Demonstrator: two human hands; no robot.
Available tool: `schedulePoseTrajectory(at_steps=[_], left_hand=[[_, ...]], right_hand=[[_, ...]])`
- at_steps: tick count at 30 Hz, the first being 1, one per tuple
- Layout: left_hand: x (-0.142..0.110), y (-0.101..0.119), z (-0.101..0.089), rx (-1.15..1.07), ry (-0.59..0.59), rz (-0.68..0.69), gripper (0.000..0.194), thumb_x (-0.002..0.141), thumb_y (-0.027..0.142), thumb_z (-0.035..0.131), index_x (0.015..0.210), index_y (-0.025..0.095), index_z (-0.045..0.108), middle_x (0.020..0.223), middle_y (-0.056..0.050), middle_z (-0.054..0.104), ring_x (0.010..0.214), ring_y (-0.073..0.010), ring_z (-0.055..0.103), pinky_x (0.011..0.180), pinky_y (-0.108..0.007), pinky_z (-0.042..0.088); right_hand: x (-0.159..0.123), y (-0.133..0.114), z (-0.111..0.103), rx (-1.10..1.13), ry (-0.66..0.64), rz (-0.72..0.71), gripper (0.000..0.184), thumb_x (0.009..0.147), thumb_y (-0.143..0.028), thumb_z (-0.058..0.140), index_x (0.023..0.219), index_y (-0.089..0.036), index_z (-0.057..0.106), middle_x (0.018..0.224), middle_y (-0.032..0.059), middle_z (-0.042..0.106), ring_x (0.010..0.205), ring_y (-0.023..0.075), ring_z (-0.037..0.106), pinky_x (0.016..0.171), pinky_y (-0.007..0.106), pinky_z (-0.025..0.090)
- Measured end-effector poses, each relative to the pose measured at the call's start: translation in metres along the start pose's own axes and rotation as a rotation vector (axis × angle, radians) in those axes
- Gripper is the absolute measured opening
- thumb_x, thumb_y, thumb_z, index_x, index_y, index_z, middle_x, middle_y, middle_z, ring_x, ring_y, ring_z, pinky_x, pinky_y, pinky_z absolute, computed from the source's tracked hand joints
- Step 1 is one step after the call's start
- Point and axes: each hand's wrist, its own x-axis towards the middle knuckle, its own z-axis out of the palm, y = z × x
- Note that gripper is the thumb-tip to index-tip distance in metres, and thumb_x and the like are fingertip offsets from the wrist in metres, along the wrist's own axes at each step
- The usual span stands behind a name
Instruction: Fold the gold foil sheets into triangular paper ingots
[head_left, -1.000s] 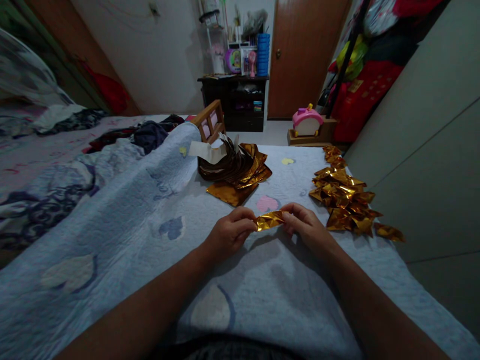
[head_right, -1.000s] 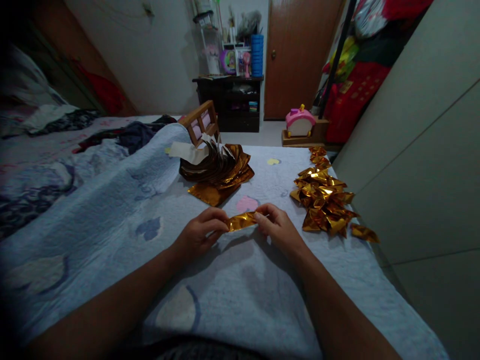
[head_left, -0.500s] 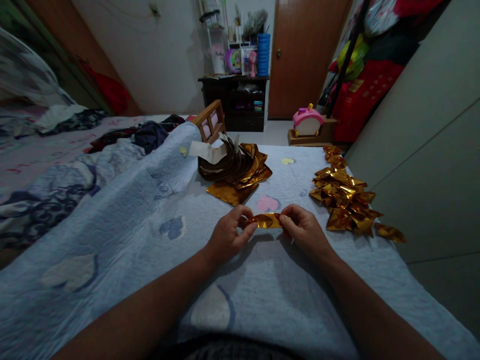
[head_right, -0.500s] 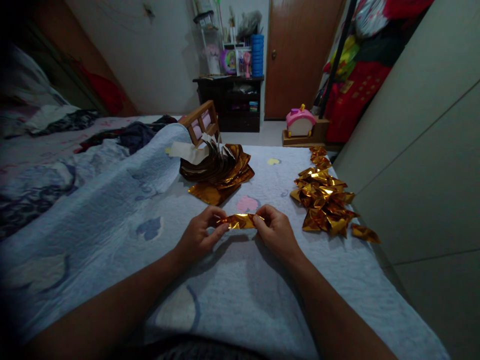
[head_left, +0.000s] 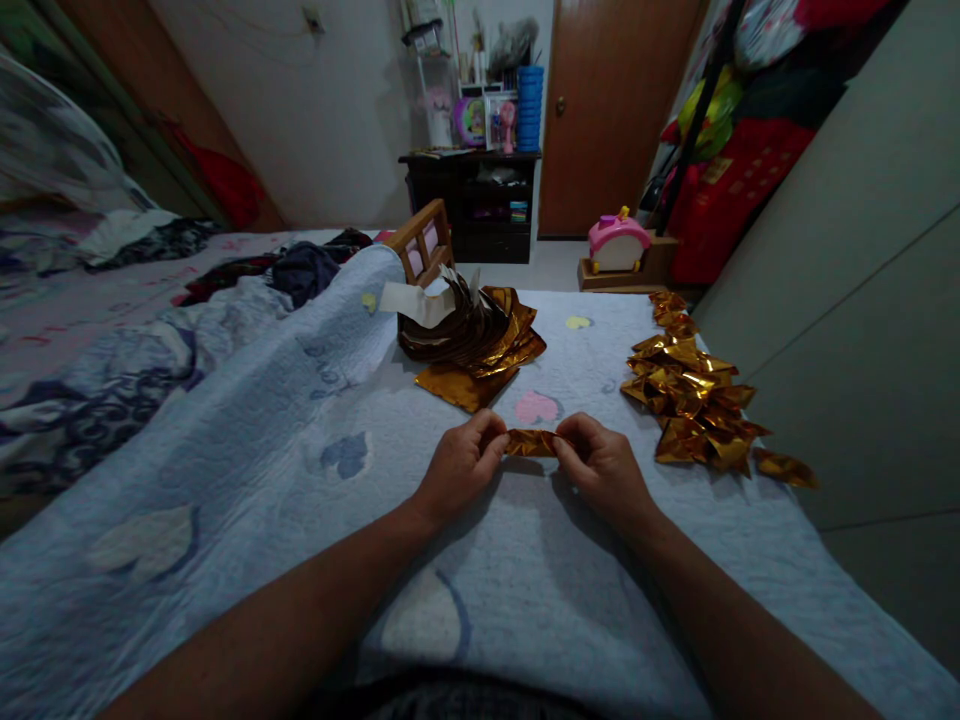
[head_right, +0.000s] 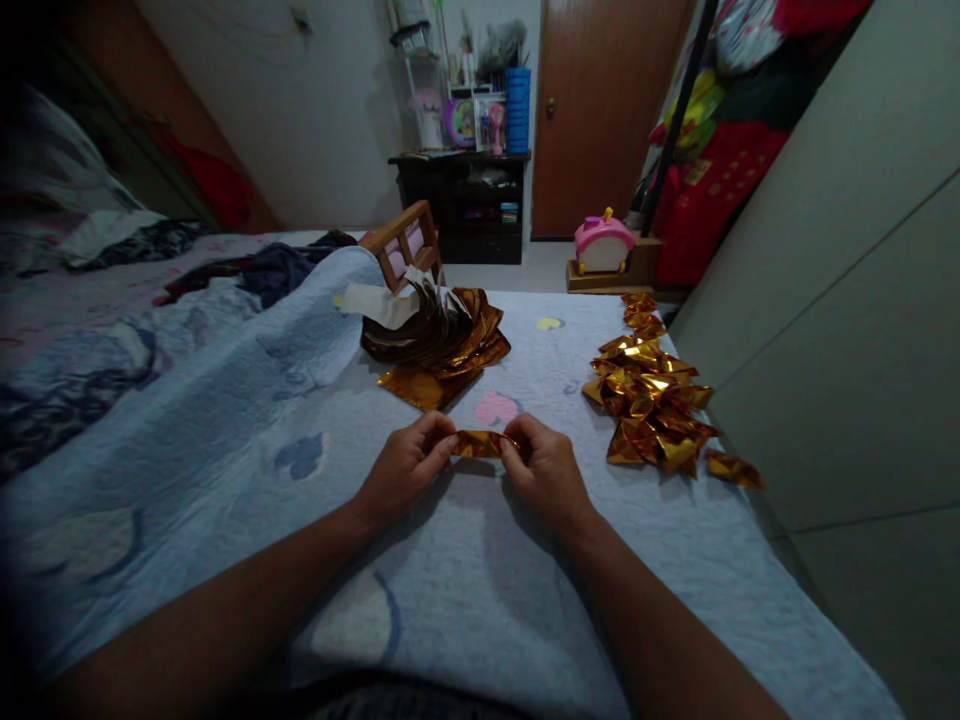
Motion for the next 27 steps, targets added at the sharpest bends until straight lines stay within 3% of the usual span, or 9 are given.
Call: schedulePoseTrajectory(at_steps=[20,27], left_hand=[[0.0,0.0,-0.003,0.046,-0.039,0.019,0.006,0.089,0.019,0.053,0.088,0.019,0.059,0.074,0.002,0.063,0.067,-0.0136,0.058,0.064,-0.025,0.041],[0.0,-0.001,-0.003,-0.118,-0.089,-0.08,0.018,0.096,0.034,0.053,0.09,0.019,0.061,0.071,0.003,0.06,0.06,-0.0122,0.056,0.06,-0.025,0.041]], right_hand=[[0.001,-0.004,-0.007,0.004,-0.02,0.005,0.01,0.083,-0.026,0.055,0.079,-0.019,0.06,0.062,-0.0017,0.057,0.056,0.0137,0.051,0.054,0.026,0.038],[0.001,-0.003,-0.011,0.122,-0.053,0.118,0.015,0.083,-0.033,0.055,0.082,-0.02,0.061,0.061,-0.0015,0.057,0.054,0.0147,0.052,0.051,0.026,0.037]])
